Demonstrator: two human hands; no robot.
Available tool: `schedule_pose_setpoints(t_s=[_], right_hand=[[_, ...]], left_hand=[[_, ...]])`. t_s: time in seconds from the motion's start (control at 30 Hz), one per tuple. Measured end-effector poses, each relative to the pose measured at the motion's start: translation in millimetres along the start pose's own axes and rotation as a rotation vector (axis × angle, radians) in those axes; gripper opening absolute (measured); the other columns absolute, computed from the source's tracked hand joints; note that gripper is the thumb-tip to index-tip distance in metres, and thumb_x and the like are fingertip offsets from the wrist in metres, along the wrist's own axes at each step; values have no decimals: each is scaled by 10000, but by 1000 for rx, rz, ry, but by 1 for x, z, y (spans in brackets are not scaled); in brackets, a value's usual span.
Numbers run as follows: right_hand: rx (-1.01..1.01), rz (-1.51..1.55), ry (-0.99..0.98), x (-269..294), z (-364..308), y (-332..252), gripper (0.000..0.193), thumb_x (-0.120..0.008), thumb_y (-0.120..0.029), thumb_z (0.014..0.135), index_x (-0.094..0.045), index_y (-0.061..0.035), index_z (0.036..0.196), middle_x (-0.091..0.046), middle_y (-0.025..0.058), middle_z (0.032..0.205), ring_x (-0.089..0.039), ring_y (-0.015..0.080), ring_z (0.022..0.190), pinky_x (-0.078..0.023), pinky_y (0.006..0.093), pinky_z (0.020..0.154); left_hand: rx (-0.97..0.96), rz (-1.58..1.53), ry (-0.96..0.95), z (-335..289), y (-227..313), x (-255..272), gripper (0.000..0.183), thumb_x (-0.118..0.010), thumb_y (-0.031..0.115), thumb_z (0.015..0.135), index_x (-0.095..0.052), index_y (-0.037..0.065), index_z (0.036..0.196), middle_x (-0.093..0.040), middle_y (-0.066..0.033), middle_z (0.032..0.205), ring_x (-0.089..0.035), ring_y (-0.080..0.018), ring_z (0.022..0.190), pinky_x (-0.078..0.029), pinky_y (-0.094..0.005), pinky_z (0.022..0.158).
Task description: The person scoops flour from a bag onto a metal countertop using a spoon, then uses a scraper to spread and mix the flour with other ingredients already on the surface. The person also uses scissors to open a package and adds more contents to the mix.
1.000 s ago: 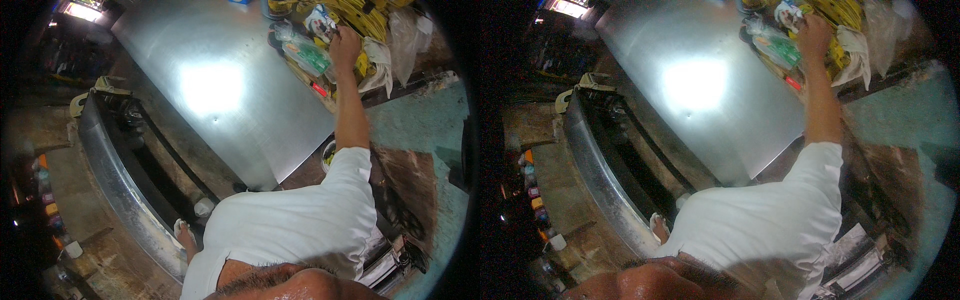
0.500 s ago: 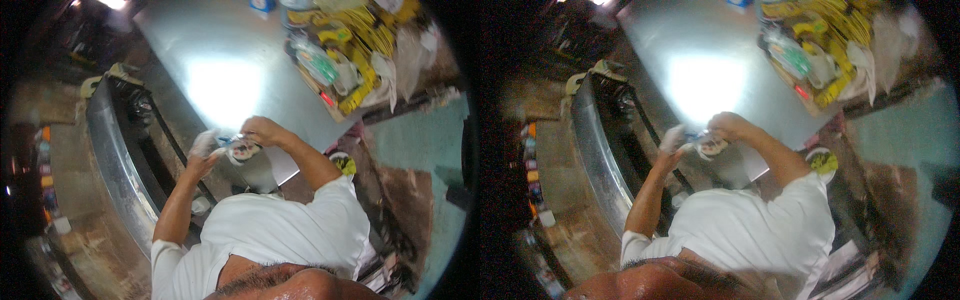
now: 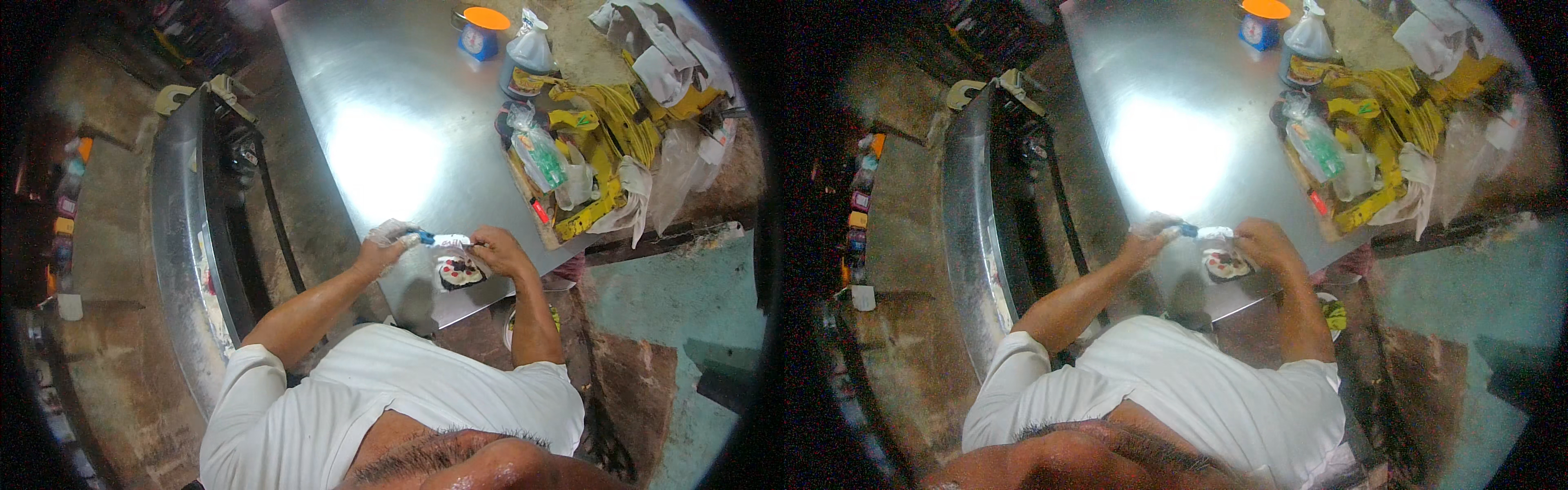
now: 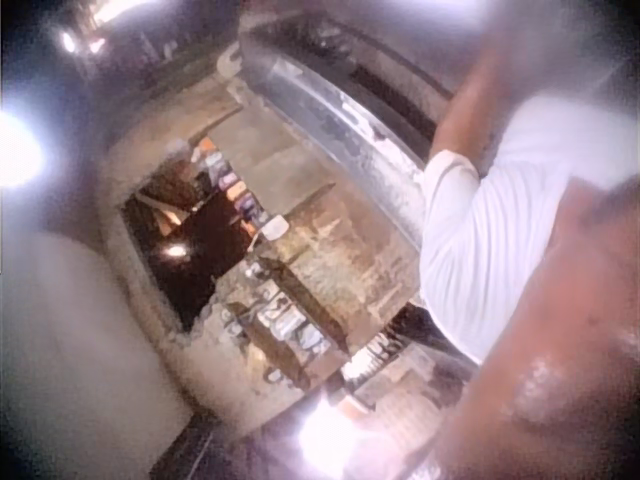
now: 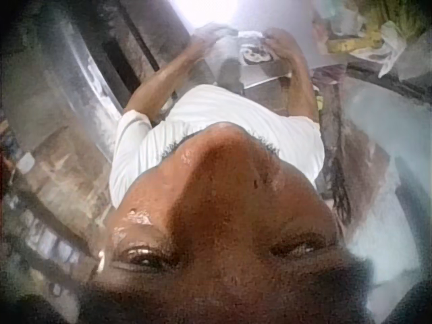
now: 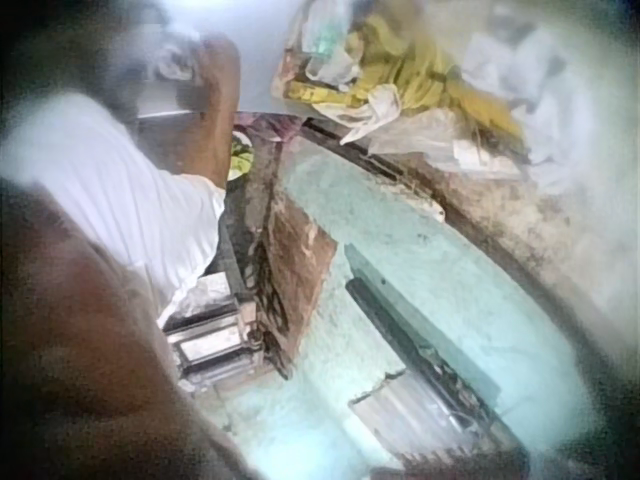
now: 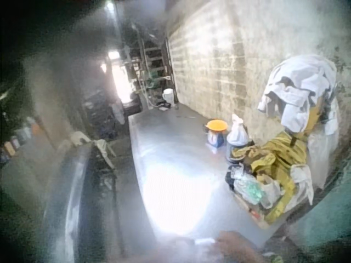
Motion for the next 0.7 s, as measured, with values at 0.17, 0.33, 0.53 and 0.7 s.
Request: schedule_pose_setpoints(t_s=[0.17, 0.33, 0.53, 0.7], right_hand=[[-2, -63, 285, 26, -17, 41, 141, -570, -76, 849, -639, -6, 950, -588, 120, 831, -584, 243, 777, -465, 338, 736], [70, -24, 479, 48, -8, 13, 172, -550, -95, 860, -638, -8, 979, -626, 191, 944, -617, 379, 857, -482, 428, 787], [79, 174, 362, 17, 26, -28, 183, -552, -48, 878, -652, 4, 1022, -637, 116, 921, -609, 230, 809, -493, 337, 757], [200, 571, 51, -47, 67, -68, 191, -551, 14, 889, -667, -2, 1041, -647, 19, 927, -572, 122, 822, -487, 298, 748]], left_hand=[[216, 31, -8, 11, -68, 8, 451, -734, 208, 879, -610, -16, 1251, -673, -141, 1181, -621, -202, 1106, -496, -344, 956], [221, 471, -19, 10, -81, -2, 631, -771, 249, 844, -514, 44, 1382, -615, -171, 1228, -608, -279, 1108, -492, -389, 964], [-11, 365, 333, 3, -22, 63, 442, -742, 272, 861, -630, 100, 1253, -644, -143, 1172, -623, -254, 1046, -526, -392, 861], [-204, 390, 260, -22, 34, 93, 536, -743, 291, 832, -597, 94, 1309, -600, -153, 1301, -582, -310, 1158, -454, -414, 1017]])
Point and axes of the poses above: each hand's wrist, its own z-axis towards the middle knuckle, its own x-axis out of the back of the hand, y = z × x, the point moved 7 cm from there along z, towards the middle knuckle
